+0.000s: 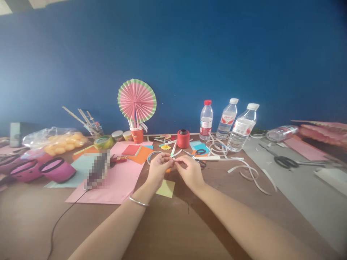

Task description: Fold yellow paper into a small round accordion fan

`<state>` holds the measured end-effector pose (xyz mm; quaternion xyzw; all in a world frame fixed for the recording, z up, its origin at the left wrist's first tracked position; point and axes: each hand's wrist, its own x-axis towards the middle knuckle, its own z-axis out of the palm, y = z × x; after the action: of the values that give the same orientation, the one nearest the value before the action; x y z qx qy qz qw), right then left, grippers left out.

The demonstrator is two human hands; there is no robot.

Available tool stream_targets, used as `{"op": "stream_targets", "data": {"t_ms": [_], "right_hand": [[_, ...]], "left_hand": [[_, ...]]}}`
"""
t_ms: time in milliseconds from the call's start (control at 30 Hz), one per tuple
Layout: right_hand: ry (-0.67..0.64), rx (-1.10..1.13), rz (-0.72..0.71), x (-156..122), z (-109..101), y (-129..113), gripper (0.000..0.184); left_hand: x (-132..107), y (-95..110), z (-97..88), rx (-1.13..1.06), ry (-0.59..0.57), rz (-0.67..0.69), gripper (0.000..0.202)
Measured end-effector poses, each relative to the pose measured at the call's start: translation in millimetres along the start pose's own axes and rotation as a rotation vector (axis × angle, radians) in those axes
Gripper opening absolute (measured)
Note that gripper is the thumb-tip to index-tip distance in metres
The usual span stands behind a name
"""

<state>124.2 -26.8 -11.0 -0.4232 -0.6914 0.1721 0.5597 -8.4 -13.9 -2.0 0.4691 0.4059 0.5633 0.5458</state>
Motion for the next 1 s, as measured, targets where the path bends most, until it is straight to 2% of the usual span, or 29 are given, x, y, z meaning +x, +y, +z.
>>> {"op": "stream_targets", "data": {"t_ms": [200,1000], "right_hand": [[-0.003,-0.030,-0.040,0.5,-1.4,-1.6,0.012],[0.001,-0.103,-0.114,0.3,-0.1,2.4,0.014]], "left_hand": [[0.0,-0.1,-0.4,0.083,0.005,0.041,0.029],[-0.5,-2.0,-1.4,0.120,0.018,0.060,0.028]]}}
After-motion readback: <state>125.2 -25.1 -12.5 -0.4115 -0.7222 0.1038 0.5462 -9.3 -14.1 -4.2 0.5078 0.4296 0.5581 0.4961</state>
